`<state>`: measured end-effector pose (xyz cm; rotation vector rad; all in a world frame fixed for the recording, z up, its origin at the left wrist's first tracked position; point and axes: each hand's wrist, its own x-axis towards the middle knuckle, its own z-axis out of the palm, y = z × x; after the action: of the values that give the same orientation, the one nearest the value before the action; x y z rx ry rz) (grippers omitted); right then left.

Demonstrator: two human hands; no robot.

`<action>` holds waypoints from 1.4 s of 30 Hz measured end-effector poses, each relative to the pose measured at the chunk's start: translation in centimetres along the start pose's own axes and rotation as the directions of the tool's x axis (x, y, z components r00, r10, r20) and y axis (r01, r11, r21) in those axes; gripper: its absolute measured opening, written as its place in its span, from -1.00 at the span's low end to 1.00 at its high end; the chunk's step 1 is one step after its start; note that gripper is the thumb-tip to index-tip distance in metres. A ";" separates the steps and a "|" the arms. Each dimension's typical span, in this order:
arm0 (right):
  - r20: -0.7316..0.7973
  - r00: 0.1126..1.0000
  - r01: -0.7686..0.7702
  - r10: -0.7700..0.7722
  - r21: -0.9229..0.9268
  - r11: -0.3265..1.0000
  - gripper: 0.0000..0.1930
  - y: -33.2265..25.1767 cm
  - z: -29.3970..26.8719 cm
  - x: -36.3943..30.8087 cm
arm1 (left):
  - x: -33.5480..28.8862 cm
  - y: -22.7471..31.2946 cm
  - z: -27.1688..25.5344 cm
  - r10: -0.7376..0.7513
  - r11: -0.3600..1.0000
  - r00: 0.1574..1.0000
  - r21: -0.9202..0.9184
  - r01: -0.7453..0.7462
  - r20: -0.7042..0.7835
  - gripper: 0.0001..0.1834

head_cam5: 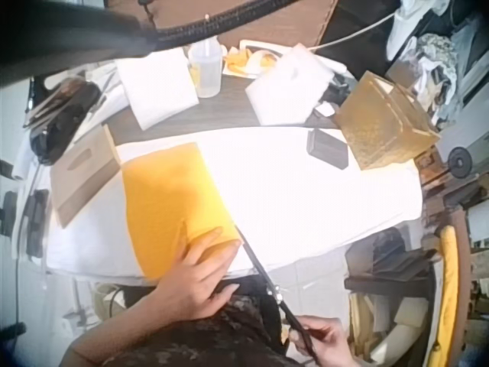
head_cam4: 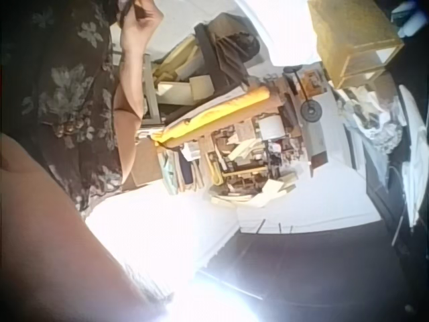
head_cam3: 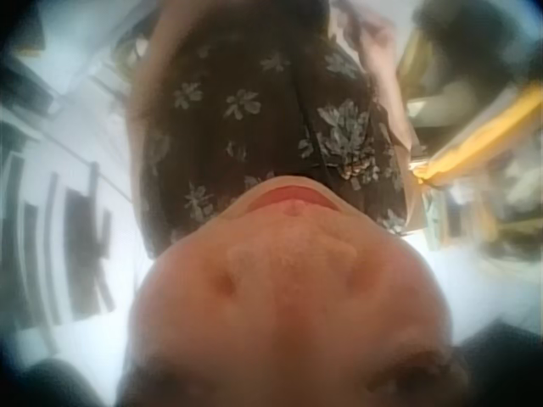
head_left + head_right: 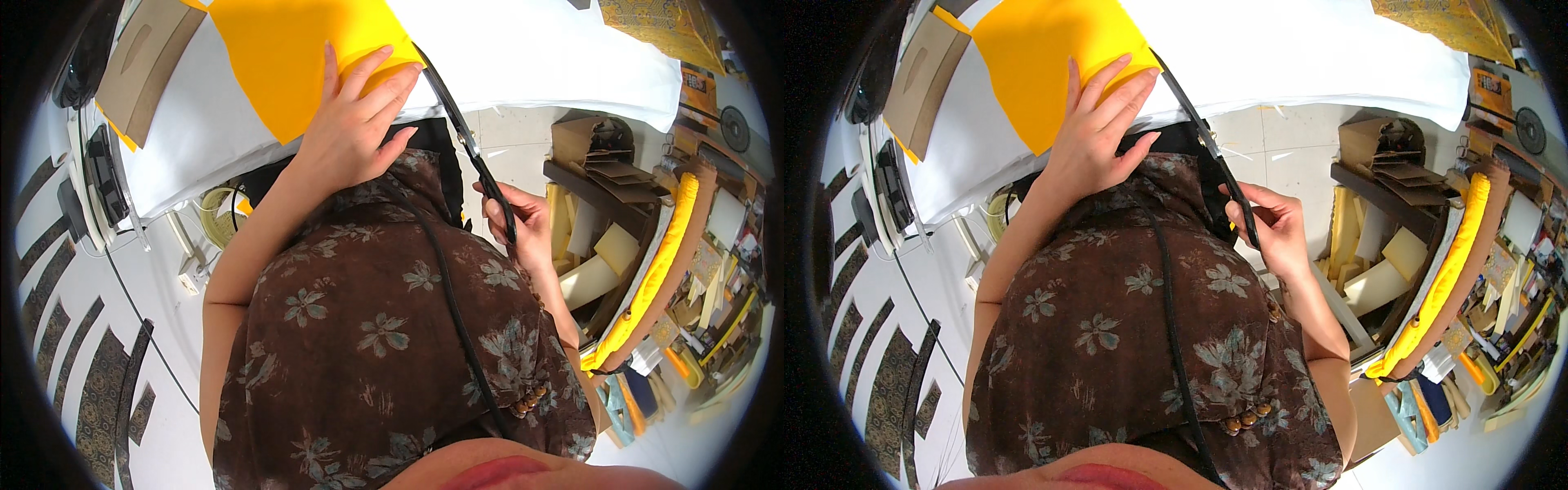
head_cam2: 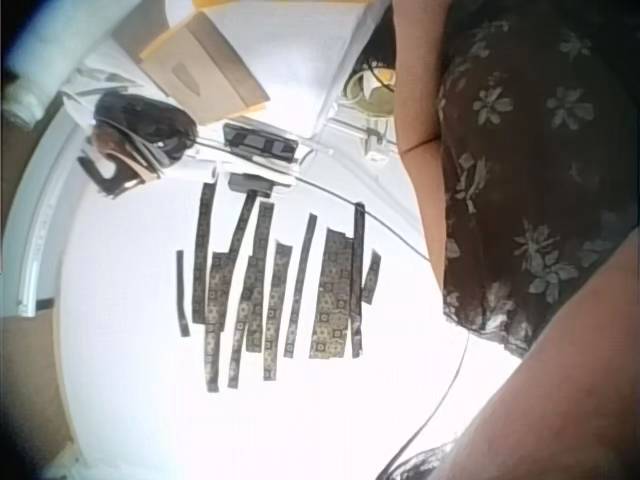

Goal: The person cuts a yellow fabric sheet with scissors, then uses an iron to press it. They place a cardboard template on the fabric, fold the edges, and iron again to set the folds.

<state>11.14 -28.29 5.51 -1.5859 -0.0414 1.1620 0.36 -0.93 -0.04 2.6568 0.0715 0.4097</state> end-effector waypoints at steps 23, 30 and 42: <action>0.007 1.000 0.019 -0.019 0.039 0.999 -0.67 -1.4 1.3 1.2 | -0.1 0.4 0.1 0.036 0.996 0.999 -0.079 -0.037 -0.012 -0.29; -0.010 1.000 0.022 -0.021 0.035 0.999 -0.69 -1.4 1.3 1.1 | -0.1 0.5 0.7 0.038 0.991 0.997 -0.123 -0.045 -0.061 -0.47; -0.038 0.999 0.005 -0.004 0.026 1.000 -0.70 -1.3 1.5 1.0 | -0.2 0.7 0.4 0.029 0.995 0.999 -0.091 -0.032 -0.038 -0.30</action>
<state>11.27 -26.10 5.99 -1.5839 -0.0052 1.1249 0.28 -1.75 -0.10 2.5631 0.0229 0.4606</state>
